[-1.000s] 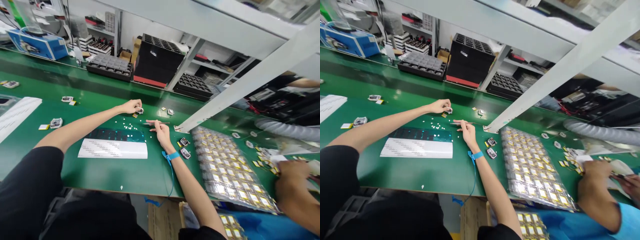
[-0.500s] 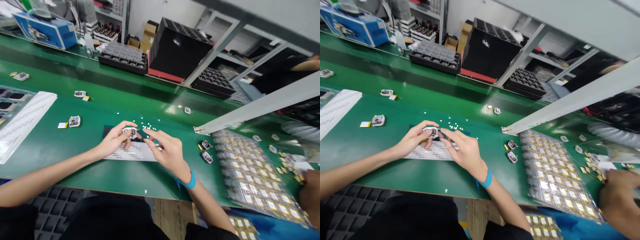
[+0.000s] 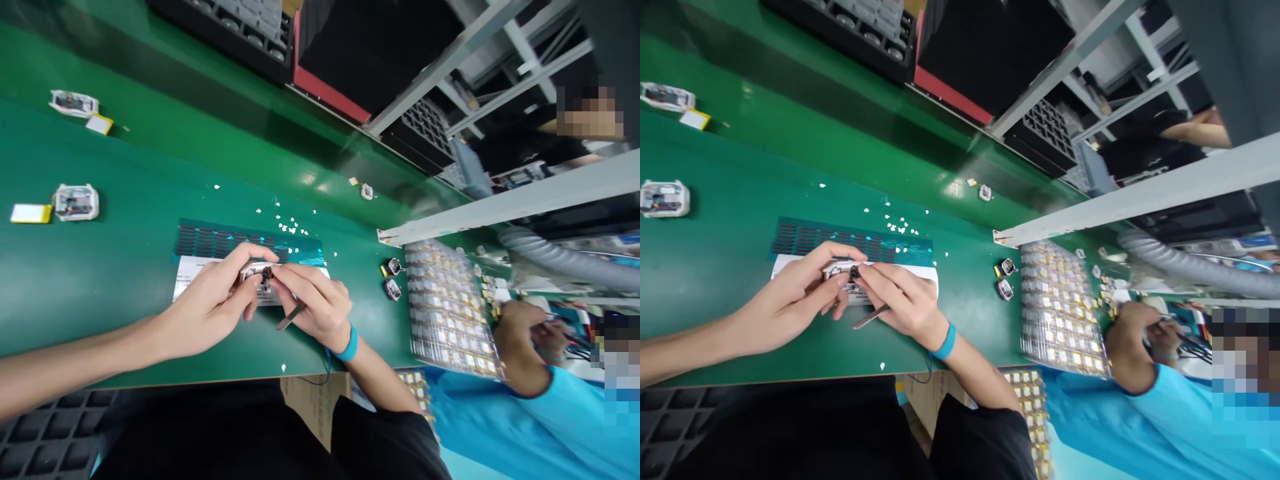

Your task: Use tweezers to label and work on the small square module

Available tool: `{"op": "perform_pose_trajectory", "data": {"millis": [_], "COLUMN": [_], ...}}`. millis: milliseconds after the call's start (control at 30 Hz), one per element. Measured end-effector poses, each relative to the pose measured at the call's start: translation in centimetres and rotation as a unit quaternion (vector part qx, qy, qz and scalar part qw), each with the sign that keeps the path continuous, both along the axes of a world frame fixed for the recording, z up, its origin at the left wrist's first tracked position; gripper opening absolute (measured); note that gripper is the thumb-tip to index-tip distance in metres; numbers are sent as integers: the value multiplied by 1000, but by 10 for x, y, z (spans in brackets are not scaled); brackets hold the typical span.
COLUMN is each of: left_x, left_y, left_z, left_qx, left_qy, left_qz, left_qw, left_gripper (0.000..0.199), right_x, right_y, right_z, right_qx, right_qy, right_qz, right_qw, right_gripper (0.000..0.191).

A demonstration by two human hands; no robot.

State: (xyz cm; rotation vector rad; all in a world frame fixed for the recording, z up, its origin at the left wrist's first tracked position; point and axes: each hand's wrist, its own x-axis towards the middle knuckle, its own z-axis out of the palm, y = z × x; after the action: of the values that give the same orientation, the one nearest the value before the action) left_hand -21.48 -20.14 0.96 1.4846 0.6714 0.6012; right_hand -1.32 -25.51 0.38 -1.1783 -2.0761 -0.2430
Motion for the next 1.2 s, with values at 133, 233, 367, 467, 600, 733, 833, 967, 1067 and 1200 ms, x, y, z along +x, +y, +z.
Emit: {"op": "perform_pose_trajectory", "data": {"millis": [133,233,367,467,600,733,833,967,1067,1200], "left_x": [-1,-1,-1,1,3,3,4,4,4,5], "left_y": [-1,3,13,18,17,15,14,13,12,11], "left_z": [-2,0,0,-1,-1,4,6,5,3,2], "left_qx": [43,76,119,137,124,83,2,-39,-21,-42], "left_qy": [18,45,71,75,83,73,51,36,43,17], "left_qz": [9,9,4,12,10,-1,-31,-31,-28,-6], "left_qw": [999,996,990,988,989,994,998,998,998,999], "left_gripper": [26,27,28,26,20,16,15,15,15,9], "right_x": [1,2,4,7,8,6,7,7,5,17], "right_y": [-4,-4,1,5,7,4,2,-2,-3,6], "right_z": [-3,-3,-2,-3,-6,-8,-8,-9,-8,-1], "right_qx": [-16,-37,-73,-93,-95,-60,-16,15,17,34], "right_qy": [-10,-26,2,65,108,102,65,-18,-51,-99], "right_qz": [9,20,42,54,54,34,14,1,0,-12], "right_qw": [1000,999,996,992,988,992,998,1000,999,994], "right_gripper": [35,33,25,20,17,18,16,20,22,23]}}
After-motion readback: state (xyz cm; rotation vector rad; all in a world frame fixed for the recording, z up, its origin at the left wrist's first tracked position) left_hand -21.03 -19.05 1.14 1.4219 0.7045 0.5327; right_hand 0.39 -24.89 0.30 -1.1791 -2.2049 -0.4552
